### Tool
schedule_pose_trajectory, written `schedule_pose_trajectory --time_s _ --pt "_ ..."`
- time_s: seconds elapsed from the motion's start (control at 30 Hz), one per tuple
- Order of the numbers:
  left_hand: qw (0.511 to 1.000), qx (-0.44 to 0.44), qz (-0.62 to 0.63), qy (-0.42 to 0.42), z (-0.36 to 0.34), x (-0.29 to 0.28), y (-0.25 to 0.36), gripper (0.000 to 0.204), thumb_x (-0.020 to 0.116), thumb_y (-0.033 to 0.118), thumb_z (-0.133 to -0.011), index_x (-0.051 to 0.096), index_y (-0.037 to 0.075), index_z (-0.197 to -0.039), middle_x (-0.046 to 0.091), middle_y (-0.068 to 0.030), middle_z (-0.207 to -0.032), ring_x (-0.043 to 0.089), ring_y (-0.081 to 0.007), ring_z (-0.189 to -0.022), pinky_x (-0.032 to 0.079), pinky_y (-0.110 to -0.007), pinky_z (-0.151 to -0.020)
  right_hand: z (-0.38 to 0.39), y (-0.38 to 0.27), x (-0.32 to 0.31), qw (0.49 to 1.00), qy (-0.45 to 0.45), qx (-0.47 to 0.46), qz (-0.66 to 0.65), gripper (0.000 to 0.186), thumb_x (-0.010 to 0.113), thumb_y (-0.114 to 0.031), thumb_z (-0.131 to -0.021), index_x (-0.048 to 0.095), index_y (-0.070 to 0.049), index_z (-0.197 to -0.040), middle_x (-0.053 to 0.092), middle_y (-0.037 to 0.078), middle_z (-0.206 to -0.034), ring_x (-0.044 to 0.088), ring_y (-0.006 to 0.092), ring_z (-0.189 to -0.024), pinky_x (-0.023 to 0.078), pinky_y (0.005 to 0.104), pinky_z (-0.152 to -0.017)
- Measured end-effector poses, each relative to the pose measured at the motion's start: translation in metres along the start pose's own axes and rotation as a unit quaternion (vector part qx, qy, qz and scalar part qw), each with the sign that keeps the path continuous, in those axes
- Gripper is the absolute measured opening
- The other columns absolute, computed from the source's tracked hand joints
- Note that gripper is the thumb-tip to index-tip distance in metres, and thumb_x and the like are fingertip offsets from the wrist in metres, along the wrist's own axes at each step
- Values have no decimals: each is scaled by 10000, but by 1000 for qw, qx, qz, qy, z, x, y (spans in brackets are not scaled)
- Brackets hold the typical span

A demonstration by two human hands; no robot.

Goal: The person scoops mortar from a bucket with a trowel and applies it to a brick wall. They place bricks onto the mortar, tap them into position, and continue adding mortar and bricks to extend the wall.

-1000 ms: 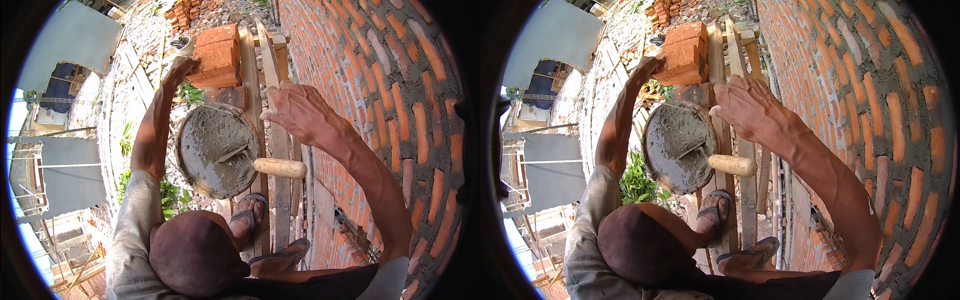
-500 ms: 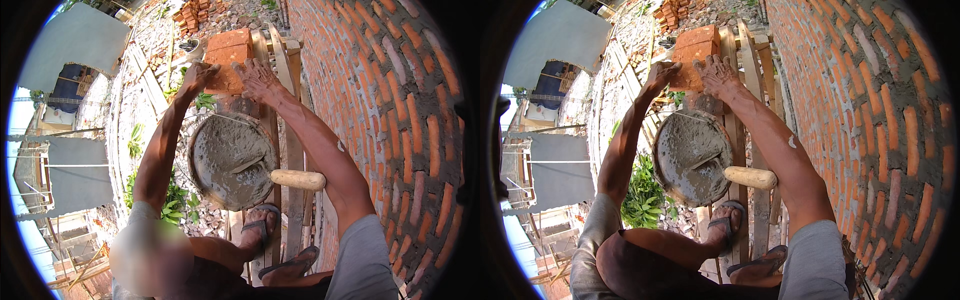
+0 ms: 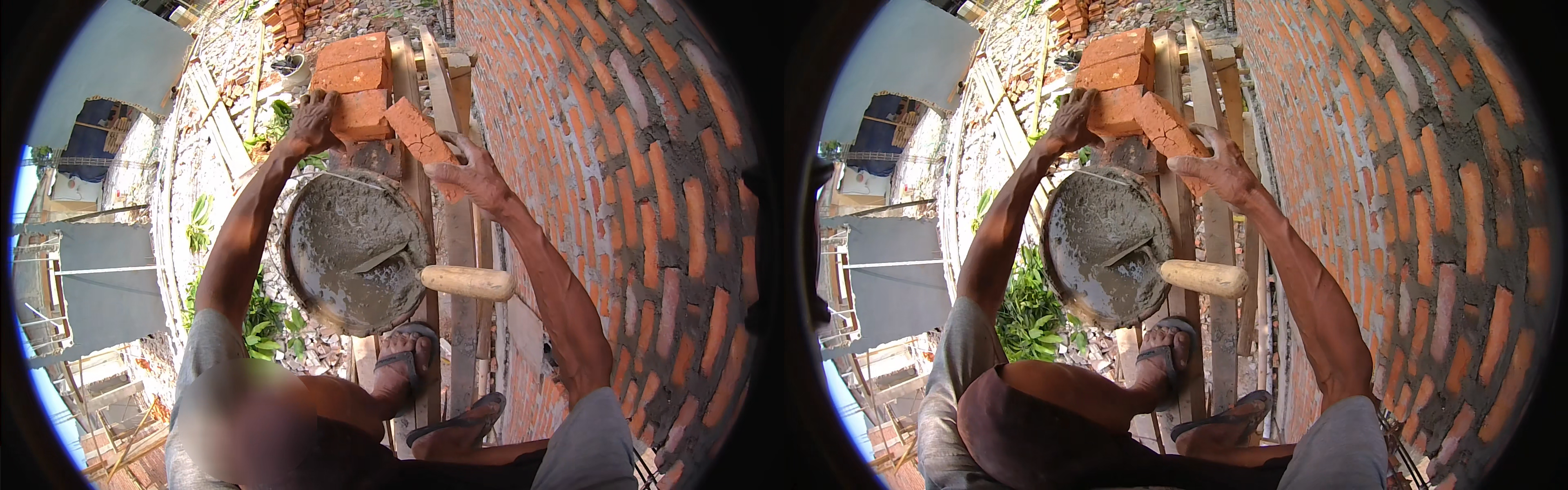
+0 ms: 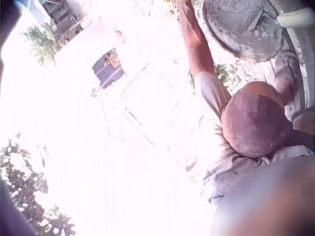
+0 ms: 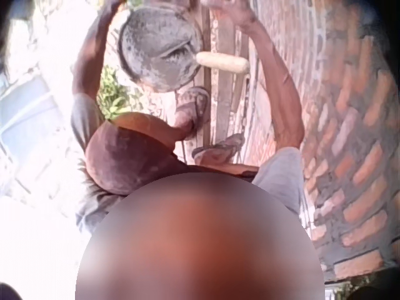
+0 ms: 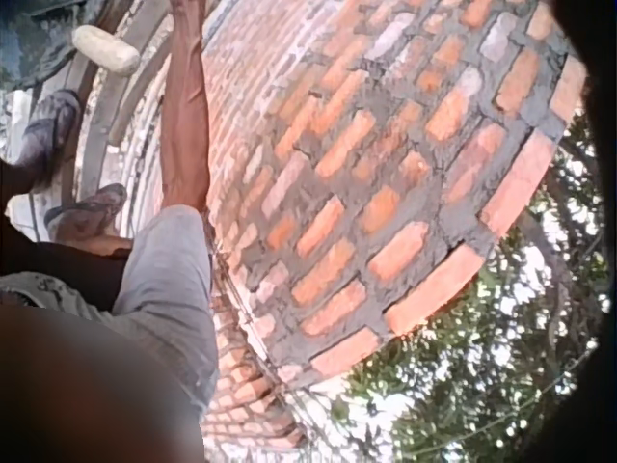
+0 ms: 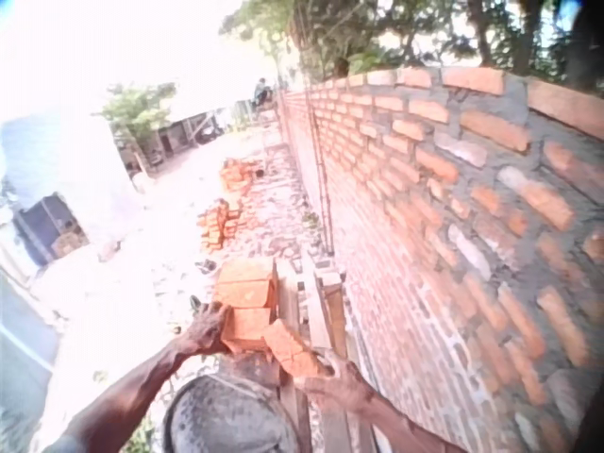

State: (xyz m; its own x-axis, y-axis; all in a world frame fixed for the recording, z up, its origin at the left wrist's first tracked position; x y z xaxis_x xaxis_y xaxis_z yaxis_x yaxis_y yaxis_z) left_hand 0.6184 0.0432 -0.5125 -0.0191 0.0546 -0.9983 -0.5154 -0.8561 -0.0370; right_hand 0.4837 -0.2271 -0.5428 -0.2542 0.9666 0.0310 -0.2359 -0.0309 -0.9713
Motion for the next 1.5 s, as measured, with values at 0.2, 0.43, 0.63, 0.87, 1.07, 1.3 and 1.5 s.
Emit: schedule_pose_trajectory --time_s 0.2,0.43,0.63,0.87,1.07,1.3,1.5 --pt "935 -100 341 14 -13 -50 7 1039 720 655 -623 420 -42 -1332 518 -259 -1227 478 -356 -1207 413 -508 -964 6 -29 2 966 -115 -64 -223 864 743 -472 -774 377 50 -1357 522 140 -1249 532 214 -1142 431 334 -1001" --pt "495 -31 868 -28 -5 -79 114 921 592 657 -795 344 4 -1394 471 -192 -1328 516 -366 -1182 452 -526 -955 -8 -69 13 948 120 -262 132 953 740 -524 -747 375 139 -1327 646 239 -1068 639 299 -994 501 388 -885" --pt "576 -57 815 35 8 -73 140 588 635 316 -870 433 -28 -1301 560 -173 -1194 538 -299 -1163 443 -478 -987 -7 -90 19 951 136 -258 104 860 724 -491 -779 426 186 -1218 655 265 -971 661 301 -933 519 381 -816" --pt "412 -24 902 -125 1 -76 64 564 544 314 -890 430 -19 -1330 550 -233 -1239 567 -357 -1118 434 -546 -978 85 -151 16 828 -113 -321 445 777 566 -554 -866 440 82 -1294 602 253 -1040 618 381 -940 474 438 -861" --pt "415 -265 870 2 19 -31 -14 616 575 292 -909 319 -67 -1339 496 -267 -1268 538 -365 -1148 424 -554 -997 158 -135 78 722 -157 -330 587 302 605 -255 -834 578 9 -978 588 156 -885 586 297 -865 479 393 -811" --pt "464 -257 847 24 30 -13 -46 353 541 56 -862 464 -85 -1177 567 -214 -1157 597 -321 -1045 475 -465 -970 168 -140 69 722 -195 -235 621 278 594 -141 -769 601 0 -1008 573 138 -928 598 260 -855 462 418 -824" --pt "521 -238 818 -52 49 -10 -38 381 570 -7 -822 449 -132 -1160 587 -229 -1105 623 -342 -1001 517 -534 -874 188 -200 37 694 -181 -142 682 207 590 -104 -794 599 -9 -978 610 138 -862 608 314 -863 461 384 -776"
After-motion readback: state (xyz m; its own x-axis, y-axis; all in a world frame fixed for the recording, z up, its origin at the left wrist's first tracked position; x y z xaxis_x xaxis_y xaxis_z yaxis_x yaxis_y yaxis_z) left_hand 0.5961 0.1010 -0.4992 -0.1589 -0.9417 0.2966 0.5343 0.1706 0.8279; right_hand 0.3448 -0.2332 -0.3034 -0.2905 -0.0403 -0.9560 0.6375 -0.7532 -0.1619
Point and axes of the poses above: each hand's wrist, its own z-axis away from the middle knuckle, its own x-axis out of the palm, y = z × x, the point moved 4 cm from there along -z, towards the middle knuckle
